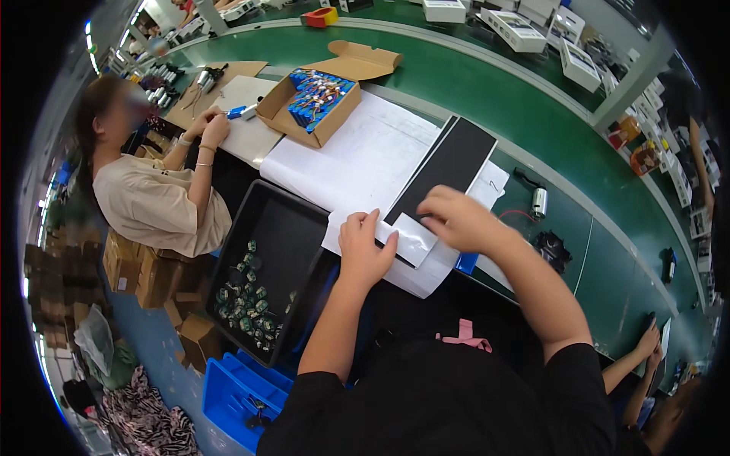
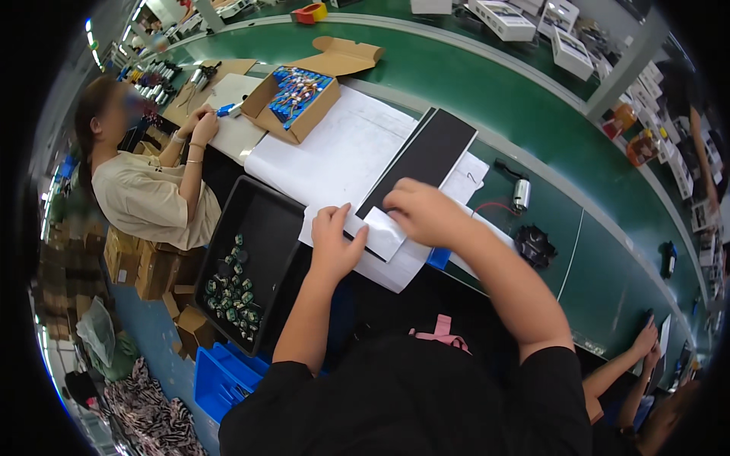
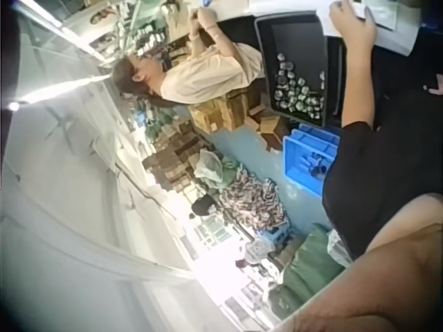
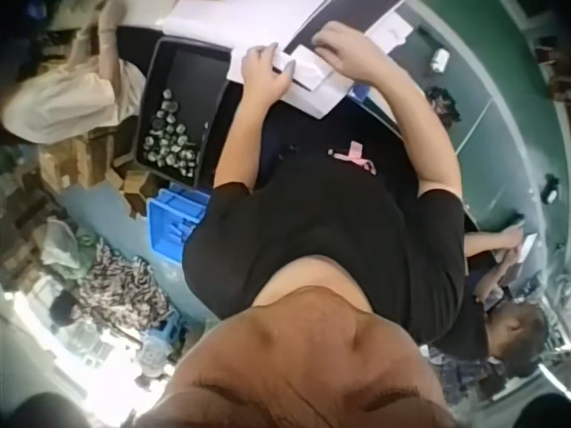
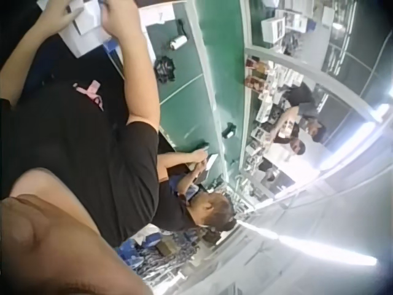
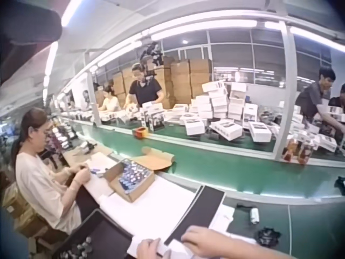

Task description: The person applies foam tape onto a motor, retrieves a plastic housing, and installs the motor, battery, and wiring into the housing by hand before placing the assembly onto the conveyor line.

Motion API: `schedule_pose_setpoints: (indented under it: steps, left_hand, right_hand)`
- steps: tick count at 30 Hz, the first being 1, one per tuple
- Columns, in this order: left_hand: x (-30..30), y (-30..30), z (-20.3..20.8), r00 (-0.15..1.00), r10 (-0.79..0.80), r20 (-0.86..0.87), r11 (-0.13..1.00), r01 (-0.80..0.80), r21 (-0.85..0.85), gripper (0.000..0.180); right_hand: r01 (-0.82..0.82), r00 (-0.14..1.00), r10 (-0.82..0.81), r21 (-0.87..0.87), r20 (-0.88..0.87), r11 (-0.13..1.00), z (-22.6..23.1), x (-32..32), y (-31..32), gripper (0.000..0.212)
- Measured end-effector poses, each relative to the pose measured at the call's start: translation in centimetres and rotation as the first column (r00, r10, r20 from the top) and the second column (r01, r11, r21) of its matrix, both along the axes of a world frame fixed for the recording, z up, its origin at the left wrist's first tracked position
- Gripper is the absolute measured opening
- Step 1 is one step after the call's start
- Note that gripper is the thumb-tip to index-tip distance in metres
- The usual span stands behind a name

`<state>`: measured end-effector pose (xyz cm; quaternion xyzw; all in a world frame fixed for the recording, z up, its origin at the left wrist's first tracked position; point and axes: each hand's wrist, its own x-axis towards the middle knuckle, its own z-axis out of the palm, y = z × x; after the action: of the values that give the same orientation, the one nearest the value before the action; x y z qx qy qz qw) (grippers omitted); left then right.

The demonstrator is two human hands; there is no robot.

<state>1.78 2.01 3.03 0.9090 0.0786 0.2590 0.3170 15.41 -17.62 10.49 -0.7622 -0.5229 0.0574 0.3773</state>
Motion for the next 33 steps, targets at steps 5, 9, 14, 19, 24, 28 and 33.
schedule_pose_setpoints:
  steps: [5, 9, 14, 19, 24, 28, 33]
  left_hand:
    - [-0.6, -0.6, -0.8, 1.000, 0.020, 0.001, 0.998, -0.020, 0.052, 0.046]
    - [-1.3, -0.2, -2.0, 0.997, 0.012, 0.081, 0.999, -0.015, 0.039, 0.041]
    - [-1.2, -0.7, -2.5, 0.993, 0.012, 0.113, 1.000, -0.014, 0.013, 0.039]
    - [-0.7, -0.3, -2.4, 0.996, 0.018, 0.092, 0.994, -0.008, -0.107, 0.036]
    - [-0.4, -0.6, -2.7, 0.983, 0.066, 0.171, 0.981, -0.033, -0.190, 0.030]
    - [-0.9, -0.7, -2.3, 0.987, 0.043, 0.156, 0.997, -0.051, 0.049, 0.026]
    - [-0.4, -1.5, -0.1, 0.999, -0.005, 0.042, 0.974, -0.005, 0.227, 0.021]
  right_hand:
    - [-0.006, 1.000, 0.009, -0.198, 0.014, 0.980, -3.9, 0.2, 5.2, 0.027]
    - [0.070, 0.994, -0.040, -0.317, 0.100, 0.946, -3.0, -0.9, 6.5, 0.033]
    - [0.066, 0.983, -0.008, -0.309, 0.184, 0.949, -3.5, -1.2, 6.8, 0.026]
    - [0.006, 0.913, 0.133, -0.339, 0.386, 0.941, -4.7, -1.1, 7.7, 0.023]
    - [-0.044, 0.904, 0.194, -0.368, 0.381, 0.929, -4.6, -1.9, 8.7, 0.022]
    - [-0.058, 0.907, 0.223, -0.418, 0.357, 0.907, -4.0, -2.1, 8.6, 0.020]
    - [0.160, 0.987, -0.158, -0.232, 0.024, 0.960, -2.1, 2.0, 4.9, 0.019]
